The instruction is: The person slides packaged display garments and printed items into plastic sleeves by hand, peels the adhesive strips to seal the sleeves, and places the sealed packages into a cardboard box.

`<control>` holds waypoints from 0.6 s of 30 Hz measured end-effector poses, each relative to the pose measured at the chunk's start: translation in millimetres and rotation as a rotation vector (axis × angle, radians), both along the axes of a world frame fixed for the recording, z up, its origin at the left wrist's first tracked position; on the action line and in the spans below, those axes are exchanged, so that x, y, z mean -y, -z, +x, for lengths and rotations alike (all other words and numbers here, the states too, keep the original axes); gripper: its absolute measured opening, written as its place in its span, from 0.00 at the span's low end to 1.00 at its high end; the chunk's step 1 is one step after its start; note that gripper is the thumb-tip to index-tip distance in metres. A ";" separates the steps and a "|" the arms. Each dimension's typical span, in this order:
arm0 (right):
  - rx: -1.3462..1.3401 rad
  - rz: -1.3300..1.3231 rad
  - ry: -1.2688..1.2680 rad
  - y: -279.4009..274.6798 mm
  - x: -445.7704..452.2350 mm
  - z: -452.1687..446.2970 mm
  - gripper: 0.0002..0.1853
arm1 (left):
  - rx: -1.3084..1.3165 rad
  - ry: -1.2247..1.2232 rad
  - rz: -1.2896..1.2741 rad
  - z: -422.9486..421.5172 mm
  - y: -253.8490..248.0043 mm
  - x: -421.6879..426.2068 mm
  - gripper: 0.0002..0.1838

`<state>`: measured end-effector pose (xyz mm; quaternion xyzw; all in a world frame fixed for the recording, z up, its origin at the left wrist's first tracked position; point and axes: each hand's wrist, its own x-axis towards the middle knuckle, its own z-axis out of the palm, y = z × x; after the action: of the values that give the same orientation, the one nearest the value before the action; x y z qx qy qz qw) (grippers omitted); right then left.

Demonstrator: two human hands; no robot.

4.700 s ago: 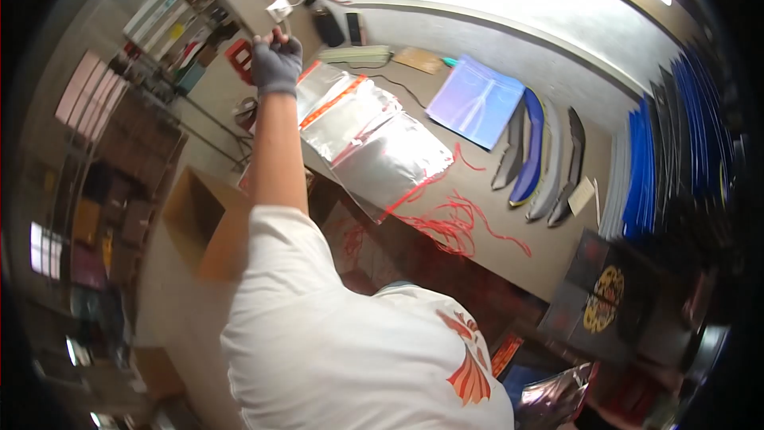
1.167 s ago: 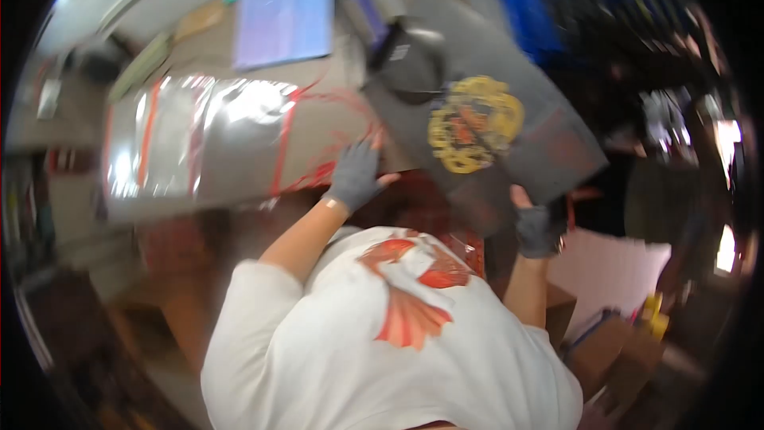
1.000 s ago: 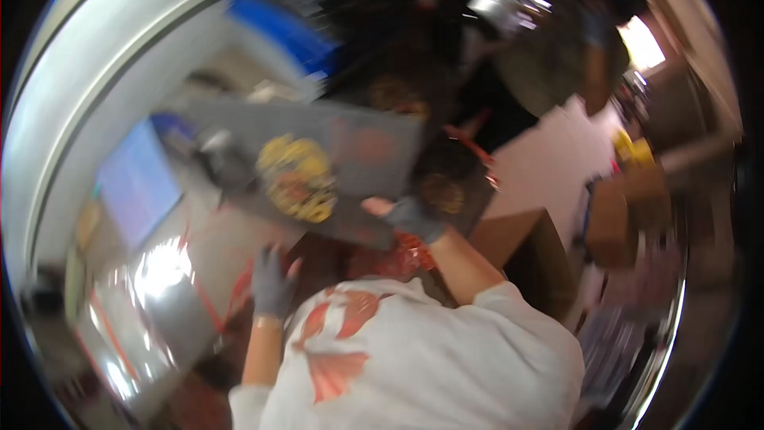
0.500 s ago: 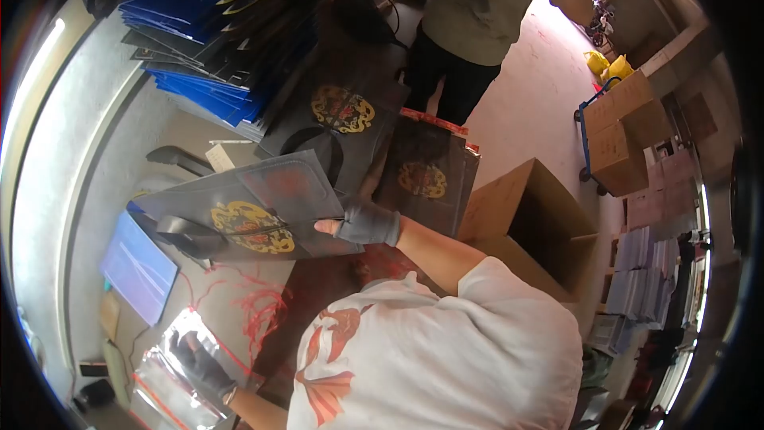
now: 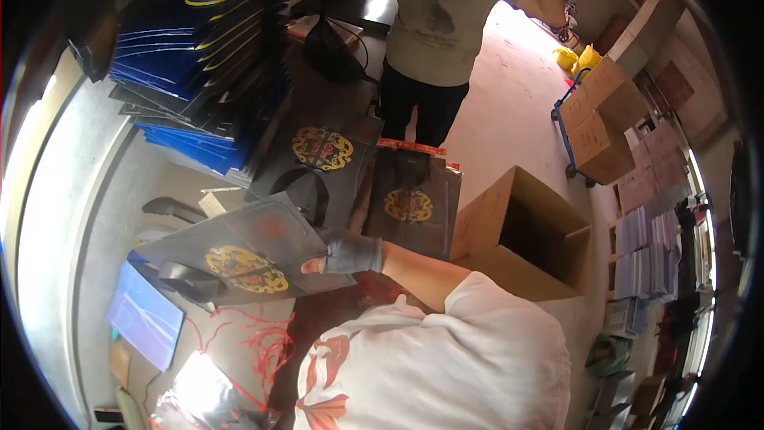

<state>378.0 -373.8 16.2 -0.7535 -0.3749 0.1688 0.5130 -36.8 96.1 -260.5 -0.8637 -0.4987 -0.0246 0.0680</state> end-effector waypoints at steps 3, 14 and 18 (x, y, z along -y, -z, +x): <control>0.023 0.053 -0.004 -4.1 -3.9 -3.3 0.21 | -0.007 -0.013 0.156 -8.2 4.7 -3.2 0.44; -0.087 -0.095 0.013 -49.9 -5.9 -14.9 0.22 | -0.083 -0.120 0.728 -67.8 29.5 1.1 0.50; -0.053 -0.139 0.021 -44.3 -6.9 -13.0 0.22 | -0.094 -0.202 0.604 -45.0 -5.1 30.4 0.50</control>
<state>365.0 -366.9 60.4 -0.7863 -0.3409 0.2088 0.4710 -81.7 65.8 -255.4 -0.7509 -0.5483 -0.1249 0.3462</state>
